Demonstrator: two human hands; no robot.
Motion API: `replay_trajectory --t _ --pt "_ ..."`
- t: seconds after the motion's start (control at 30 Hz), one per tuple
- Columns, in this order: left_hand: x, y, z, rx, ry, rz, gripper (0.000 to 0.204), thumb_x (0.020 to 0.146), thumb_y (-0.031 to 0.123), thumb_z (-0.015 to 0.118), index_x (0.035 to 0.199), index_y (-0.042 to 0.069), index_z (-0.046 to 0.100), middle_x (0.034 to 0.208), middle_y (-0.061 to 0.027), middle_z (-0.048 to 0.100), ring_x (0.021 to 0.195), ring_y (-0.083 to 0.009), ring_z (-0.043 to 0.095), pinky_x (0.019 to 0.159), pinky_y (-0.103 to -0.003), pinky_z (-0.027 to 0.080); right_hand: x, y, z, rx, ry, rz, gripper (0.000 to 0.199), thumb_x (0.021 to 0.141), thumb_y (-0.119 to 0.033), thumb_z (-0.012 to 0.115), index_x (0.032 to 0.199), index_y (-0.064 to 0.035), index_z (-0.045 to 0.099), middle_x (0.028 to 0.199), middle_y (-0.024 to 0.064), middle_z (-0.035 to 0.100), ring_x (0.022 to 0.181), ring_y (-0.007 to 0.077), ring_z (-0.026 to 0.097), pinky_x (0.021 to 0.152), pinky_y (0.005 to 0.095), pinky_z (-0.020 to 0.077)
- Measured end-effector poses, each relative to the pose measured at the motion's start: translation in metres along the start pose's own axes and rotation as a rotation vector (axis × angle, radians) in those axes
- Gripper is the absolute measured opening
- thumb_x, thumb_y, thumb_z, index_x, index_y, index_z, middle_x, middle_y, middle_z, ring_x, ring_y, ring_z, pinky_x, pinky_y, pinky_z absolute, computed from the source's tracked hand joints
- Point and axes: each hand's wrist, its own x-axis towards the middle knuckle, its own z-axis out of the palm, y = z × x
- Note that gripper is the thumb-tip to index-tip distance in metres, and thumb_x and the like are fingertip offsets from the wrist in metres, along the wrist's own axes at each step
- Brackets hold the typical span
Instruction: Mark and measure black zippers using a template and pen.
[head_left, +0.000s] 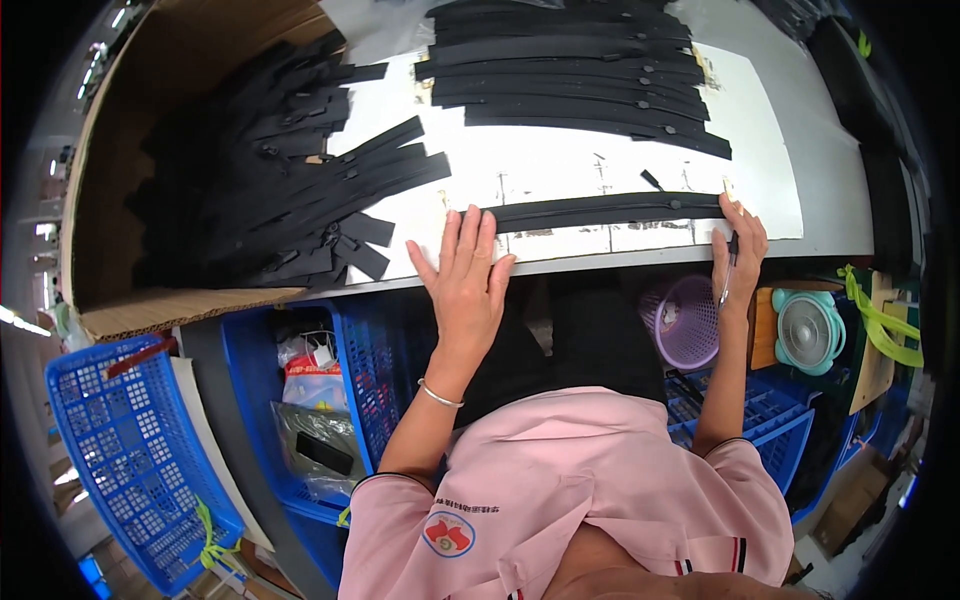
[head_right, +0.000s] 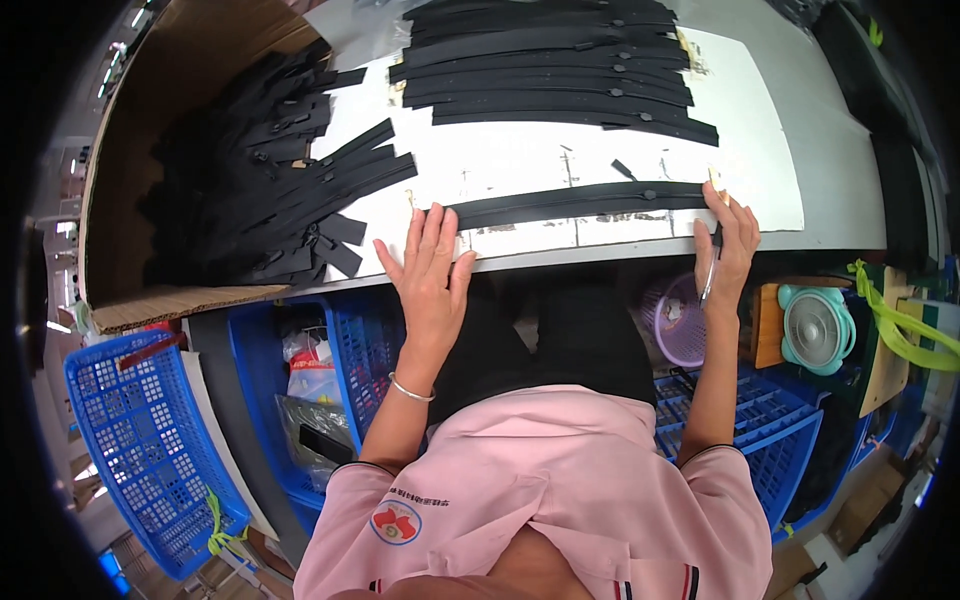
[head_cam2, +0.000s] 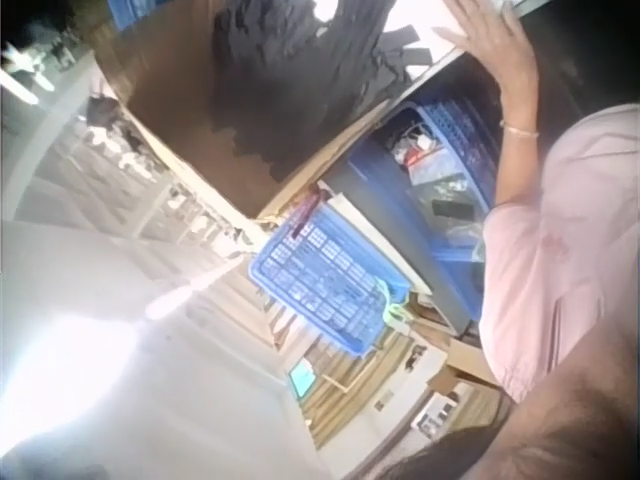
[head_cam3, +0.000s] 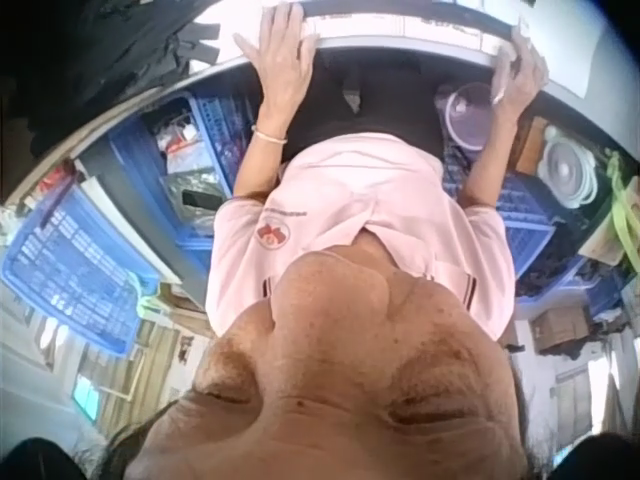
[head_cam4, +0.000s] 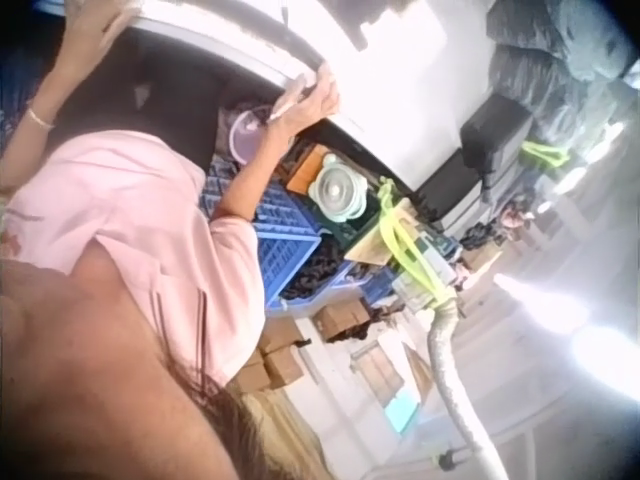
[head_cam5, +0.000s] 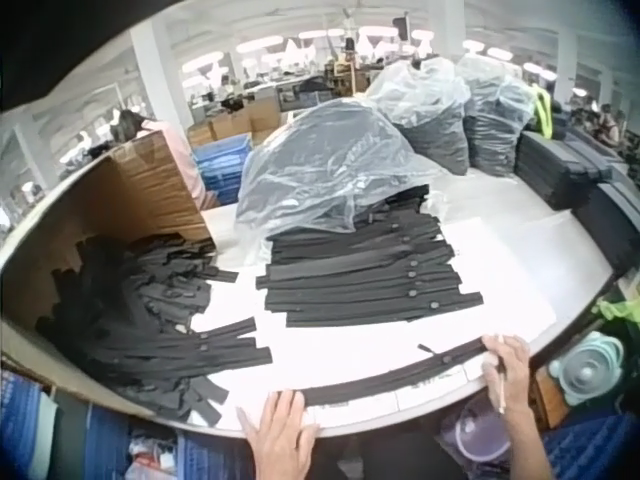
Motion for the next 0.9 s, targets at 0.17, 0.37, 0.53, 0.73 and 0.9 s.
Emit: replay_trajectory --t 0.17,0.37,0.53,0.73,0.9 --pt "0.000 0.001 0.001 -0.048 0.018 -0.002 0.053 0.096 0.021 0.069 0.146 0.008 0.056 0.151 -0.0102 0.055 0.146 -0.0303 0.042 0.122 -0.060 -0.001 0.021 -0.057 -0.007 0.200 0.034 0.110 0.033 0.099 -0.010 0.062 0.132 -0.0076 0.064 0.121 0.0108 0.071 0.121 0.0241 0.061 0.108 0.0378 0.0451" --pt "-0.001 -0.001 0.003 -0.042 0.054 -0.003 0.057 0.091 0.022 0.075 0.143 0.007 0.058 0.149 -0.0105 0.056 0.144 -0.0309 0.045 0.121 -0.064 0.003 0.053 -0.155 0.022 0.867 -0.269 0.162 0.019 0.104 -0.013 0.058 0.114 -0.0029 0.070 0.093 0.0055 0.073 0.081 0.0079 0.063 0.071 0.0213 0.0494" --pt "0.000 0.001 0.003 -0.063 0.040 -0.018 0.057 0.091 0.022 0.074 0.144 0.007 0.057 0.150 -0.0095 0.055 0.145 -0.0302 0.044 0.121 -0.064 0.004 0.061 -0.196 0.069 1.014 -0.403 0.288 0.016 0.099 -0.010 0.065 0.101 0.0051 0.071 0.096 0.0061 0.073 0.073 0.0102 0.065 0.066 0.0242 0.0508" --pt "-0.001 0.001 0.003 -0.070 0.049 -0.026 0.058 0.092 0.025 0.074 0.145 0.008 0.057 0.151 -0.0086 0.054 0.146 -0.0297 0.043 0.120 -0.065 0.004 0.054 -0.201 0.083 0.883 -0.400 0.171 0.016 0.099 -0.013 0.066 0.099 0.0033 0.070 0.095 0.0074 0.073 0.071 0.0134 0.070 0.064 0.0260 0.0526" --pt "-0.001 -0.001 0.002 -0.085 0.047 -0.028 0.058 0.092 0.027 0.073 0.144 0.008 0.057 0.151 -0.0083 0.054 0.146 -0.0294 0.042 0.121 -0.064 0.004 0.052 -0.201 0.085 0.843 -0.396 0.132 0.015 0.098 -0.013 0.067 0.103 0.0007 0.070 0.093 0.0074 0.073 0.070 0.0142 0.070 0.064 0.0266 0.0529"
